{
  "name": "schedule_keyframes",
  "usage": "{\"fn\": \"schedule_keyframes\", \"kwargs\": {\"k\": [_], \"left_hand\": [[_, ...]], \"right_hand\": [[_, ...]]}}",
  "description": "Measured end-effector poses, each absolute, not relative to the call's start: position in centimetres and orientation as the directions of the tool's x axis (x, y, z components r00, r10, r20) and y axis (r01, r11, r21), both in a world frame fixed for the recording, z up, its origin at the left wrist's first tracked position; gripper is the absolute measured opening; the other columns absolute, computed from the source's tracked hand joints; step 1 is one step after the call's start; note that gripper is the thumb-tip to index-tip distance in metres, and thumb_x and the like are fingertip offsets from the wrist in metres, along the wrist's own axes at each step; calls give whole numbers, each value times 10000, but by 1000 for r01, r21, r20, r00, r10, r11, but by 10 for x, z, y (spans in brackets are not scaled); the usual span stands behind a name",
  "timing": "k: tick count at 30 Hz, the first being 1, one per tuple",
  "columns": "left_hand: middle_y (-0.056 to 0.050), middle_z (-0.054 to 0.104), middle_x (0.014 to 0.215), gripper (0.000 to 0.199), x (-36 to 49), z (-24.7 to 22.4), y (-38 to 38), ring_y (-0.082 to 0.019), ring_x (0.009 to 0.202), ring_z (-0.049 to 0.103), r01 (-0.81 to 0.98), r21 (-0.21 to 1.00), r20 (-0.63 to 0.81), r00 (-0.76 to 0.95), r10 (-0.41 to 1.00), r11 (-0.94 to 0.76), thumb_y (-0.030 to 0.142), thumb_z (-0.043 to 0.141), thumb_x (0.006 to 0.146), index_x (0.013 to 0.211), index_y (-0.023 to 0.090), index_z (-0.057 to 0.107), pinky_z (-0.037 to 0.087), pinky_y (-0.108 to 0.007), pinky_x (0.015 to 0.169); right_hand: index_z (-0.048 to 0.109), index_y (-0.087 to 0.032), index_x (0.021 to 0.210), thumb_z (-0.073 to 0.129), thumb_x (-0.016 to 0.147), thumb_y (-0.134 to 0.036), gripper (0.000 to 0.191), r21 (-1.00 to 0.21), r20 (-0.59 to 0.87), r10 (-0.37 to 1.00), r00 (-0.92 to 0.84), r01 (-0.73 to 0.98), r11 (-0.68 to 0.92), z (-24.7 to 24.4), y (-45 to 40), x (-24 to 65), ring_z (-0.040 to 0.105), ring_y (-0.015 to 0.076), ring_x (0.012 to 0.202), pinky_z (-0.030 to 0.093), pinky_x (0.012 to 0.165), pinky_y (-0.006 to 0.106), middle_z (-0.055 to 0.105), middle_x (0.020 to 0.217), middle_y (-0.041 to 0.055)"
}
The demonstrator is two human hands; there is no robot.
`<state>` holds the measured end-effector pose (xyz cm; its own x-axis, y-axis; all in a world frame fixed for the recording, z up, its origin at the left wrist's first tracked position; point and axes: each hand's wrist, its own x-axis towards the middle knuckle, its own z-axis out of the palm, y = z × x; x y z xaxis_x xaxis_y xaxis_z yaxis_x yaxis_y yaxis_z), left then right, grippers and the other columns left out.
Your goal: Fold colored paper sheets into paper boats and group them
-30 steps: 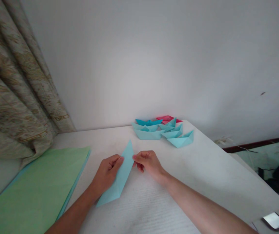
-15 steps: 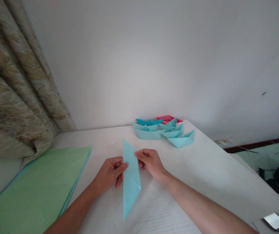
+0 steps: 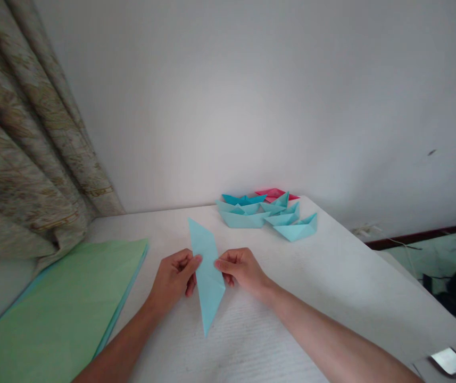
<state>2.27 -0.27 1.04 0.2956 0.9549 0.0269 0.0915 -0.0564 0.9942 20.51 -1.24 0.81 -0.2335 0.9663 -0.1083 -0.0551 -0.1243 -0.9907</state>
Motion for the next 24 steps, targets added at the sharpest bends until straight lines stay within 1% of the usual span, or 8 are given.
{"fn": "schedule_keyframes", "kwargs": {"k": [3,6,9,12,15,17,19,24], "left_hand": [[47,472,367,407,22,8,-1,-72,289,318,104,994,-63,432,900,20,507,533,802,569,174,509,191,-212,347],[58,396,352,439,21,7,0,-66,332,284,151,988,-47,486,873,-31,497,514,821,548,154,546,193,-219,389],[65,372,371,430,20,8,0,-67,369,284,128,986,45,414,909,-107,462,526,830,522,162,514,211,-224,423],[62,373,373,455,19,9,-1,-71,380,298,122,982,107,282,953,-146,440,525,839,477,179,437,226,-227,433],[62,375,376,461,19,8,-1,-72,381,305,122,980,133,195,972,-158,432,512,852,474,186,414,234,-224,432],[64,374,372,459,20,6,1,-72,373,298,109,985,112,174,978,-133,441,504,854,481,188,415,226,-225,425],[62,373,359,472,20,4,3,-72,359,284,100,991,63,205,977,-85,460,501,847,470,189,418,211,-231,416],[42,331,325,592,18,6,3,-73,345,262,198,979,-50,437,898,-42,509,447,844,349,186,411,215,-253,430]], "right_hand": [[598,-146,579,718,651,-469,353,-992,-77,976,-203,-79,-94,7,-12,205,406,72,375,314,392,221,499,426,-39],[603,-143,583,712,662,-454,340,-992,-81,979,-189,-77,-97,5,-12,206,409,74,376,309,389,221,498,425,-36],[610,-140,596,704,673,-451,334,-992,-95,974,-208,-61,-110,5,-12,206,407,73,376,301,385,220,505,435,-33],[599,-142,579,705,670,-455,343,-992,-100,967,-233,-51,-114,5,-12,205,397,68,377,287,386,220,505,439,-33],[579,-148,555,697,678,-459,355,-993,-89,965,-246,-55,-105,7,-13,204,385,67,368,279,386,225,492,423,-36],[578,-148,554,695,681,-457,354,-994,-72,970,-232,-62,-88,7,-13,204,376,67,367,277,386,226,487,418,-38],[578,-149,558,697,682,-454,350,-995,-55,978,-203,-67,-70,7,-13,205,367,66,369,277,388,226,480,416,-42],[588,-148,578,687,701,-457,347,-997,-38,987,-156,-67,-49,7,-13,207,390,73,384,288,394,224,489,427,-37]]}}
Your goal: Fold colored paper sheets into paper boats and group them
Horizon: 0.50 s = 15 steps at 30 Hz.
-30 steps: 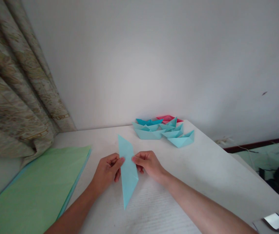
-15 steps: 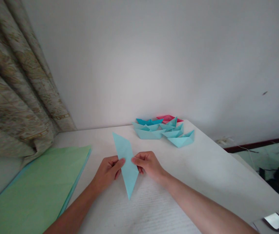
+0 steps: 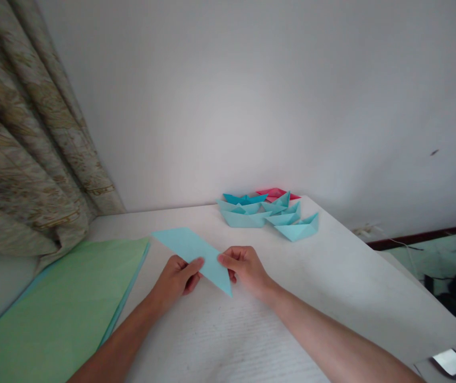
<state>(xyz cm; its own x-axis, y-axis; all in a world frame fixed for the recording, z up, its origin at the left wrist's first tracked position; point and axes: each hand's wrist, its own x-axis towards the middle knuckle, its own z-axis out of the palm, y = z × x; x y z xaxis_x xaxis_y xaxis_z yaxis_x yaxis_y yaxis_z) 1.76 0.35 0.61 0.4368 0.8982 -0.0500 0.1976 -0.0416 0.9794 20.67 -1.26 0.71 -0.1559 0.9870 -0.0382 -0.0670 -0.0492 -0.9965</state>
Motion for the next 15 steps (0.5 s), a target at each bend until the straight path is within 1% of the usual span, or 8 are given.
{"fn": "schedule_keyframes", "kwargs": {"k": [2,5,10,13,15], "left_hand": [[42,310,322,616,18,9,2,-76,344,266,241,968,-48,436,898,-65,528,421,846,331,190,399,232,-257,442],[45,299,329,614,18,12,0,-80,351,282,245,965,0,349,937,-91,529,433,844,333,193,388,244,-257,450],[40,328,340,574,19,11,1,-81,357,293,101,993,51,155,987,-67,482,478,845,355,193,401,222,-257,420],[41,324,330,564,19,9,2,-73,349,275,22,998,49,83,995,-51,442,508,841,352,186,395,209,-252,399],[38,336,330,554,18,7,3,-64,349,274,-34,999,38,76,996,-35,423,528,836,356,172,413,202,-238,381]], "right_hand": [[583,-149,576,685,703,-466,356,-995,-41,988,-152,-80,-54,7,-12,207,397,75,385,285,393,224,494,429,-34],[565,-154,557,690,702,-462,362,-995,-52,983,-178,-76,-67,7,-12,206,393,71,373,273,387,222,484,414,-38],[616,-137,604,684,716,-445,335,-995,-65,966,-251,-51,-80,4,-12,206,373,58,372,264,369,220,597,537,7],[608,-134,591,670,731,-440,342,-997,-53,958,-281,-41,-67,5,-13,206,367,54,361,244,367,222,598,532,11],[589,-138,572,677,720,-440,347,-995,-61,954,-292,-53,-80,7,-15,206,370,52,357,231,364,222,590,524,7]]}}
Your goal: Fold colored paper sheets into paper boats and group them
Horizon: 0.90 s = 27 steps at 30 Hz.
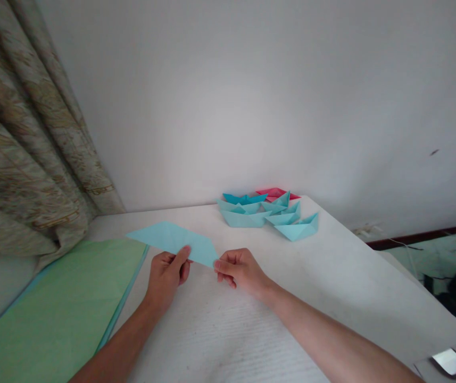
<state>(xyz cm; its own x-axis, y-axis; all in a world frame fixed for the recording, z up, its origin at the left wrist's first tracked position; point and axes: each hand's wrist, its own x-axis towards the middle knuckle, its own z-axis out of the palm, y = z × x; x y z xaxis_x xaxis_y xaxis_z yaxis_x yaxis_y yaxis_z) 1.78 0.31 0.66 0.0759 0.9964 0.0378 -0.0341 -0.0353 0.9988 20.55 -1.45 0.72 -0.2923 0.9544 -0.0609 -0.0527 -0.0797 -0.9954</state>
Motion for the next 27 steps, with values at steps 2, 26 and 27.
{"fn": "schedule_keyframes", "kwargs": {"k": [2,26,27], "left_hand": [[40,384,360,453,17,6,3,-60,358,308,-117,992,65,128,990,-50,408,558,825,456,147,525,222,-211,368],[-122,709,994,201,29,19,7,-226,852,699,-516,810,-191,218,957,279,218,664,797,953,97,625,609,-246,626],[-133,706,1008,217,30,19,5,-237,871,695,-512,806,-189,255,949,298,217,671,791,961,90,624,610,-259,650]], "right_hand": [[568,-143,552,689,700,-434,348,-985,-92,949,-303,-112,-131,10,-16,206,371,53,355,217,361,224,567,501,-3],[563,-194,976,603,807,-323,216,-906,304,918,-254,222,361,15,-29,207,342,68,416,280,442,209,426,498,-89],[539,-204,1072,590,819,-316,281,-890,312,912,-267,253,378,15,-29,207,351,72,419,289,447,208,432,509,-91]]}}
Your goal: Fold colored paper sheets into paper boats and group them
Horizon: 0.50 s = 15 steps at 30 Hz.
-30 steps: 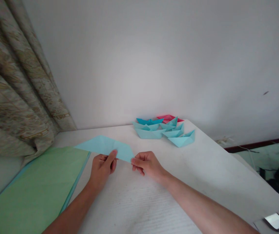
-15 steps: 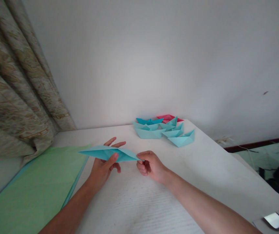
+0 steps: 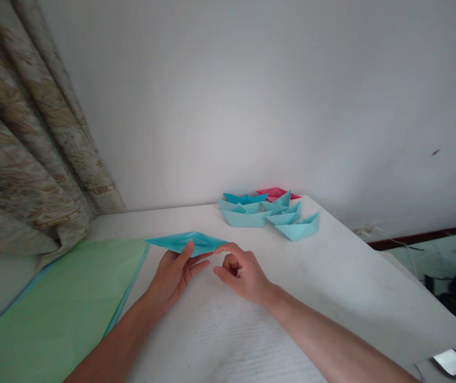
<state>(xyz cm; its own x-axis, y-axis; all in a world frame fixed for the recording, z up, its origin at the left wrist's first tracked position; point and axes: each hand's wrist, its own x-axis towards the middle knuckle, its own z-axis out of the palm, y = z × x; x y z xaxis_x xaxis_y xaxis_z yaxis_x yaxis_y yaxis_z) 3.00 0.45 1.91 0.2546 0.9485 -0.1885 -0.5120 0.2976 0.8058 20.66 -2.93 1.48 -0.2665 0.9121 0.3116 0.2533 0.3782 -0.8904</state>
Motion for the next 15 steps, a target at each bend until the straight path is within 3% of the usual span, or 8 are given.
{"fn": "schedule_keyframes", "kwargs": {"k": [3,8,12,15], "left_hand": [[-142,688,1063,277,33,19,-1,-265,934,677,-502,794,-157,375,914,343,212,690,776,1015,92,617,605,-308,722],[-145,669,1109,291,34,17,-7,-276,1006,646,-503,768,-87,531,843,397,221,683,786,1045,107,616,567,-345,822],[-160,618,1199,301,33,17,-6,-292,1032,634,-488,752,-130,548,826,443,272,647,815,1074,131,585,552,-375,843],[-190,603,1209,308,32,16,-2,-303,1008,646,-469,760,-222,463,858,450,274,639,820,1079,136,544,556,-383,824]], "right_hand": [[483,-228,1214,565,843,-311,389,-855,325,897,-298,312,414,14,-28,207,408,91,453,334,481,215,470,542,-77],[642,-241,1029,519,881,-297,200,-766,320,867,-382,434,474,14,-24,208,520,127,523,387,550,241,588,598,-15],[640,-230,961,446,920,-294,209,-709,385,889,-247,538,456,13,-17,216,563,143,547,392,570,244,623,617,-4],[596,-209,978,411,925,-251,197,-644,405,905,-133,661,385,14,-9,227,592,157,576,386,583,246,645,641,5]]}}
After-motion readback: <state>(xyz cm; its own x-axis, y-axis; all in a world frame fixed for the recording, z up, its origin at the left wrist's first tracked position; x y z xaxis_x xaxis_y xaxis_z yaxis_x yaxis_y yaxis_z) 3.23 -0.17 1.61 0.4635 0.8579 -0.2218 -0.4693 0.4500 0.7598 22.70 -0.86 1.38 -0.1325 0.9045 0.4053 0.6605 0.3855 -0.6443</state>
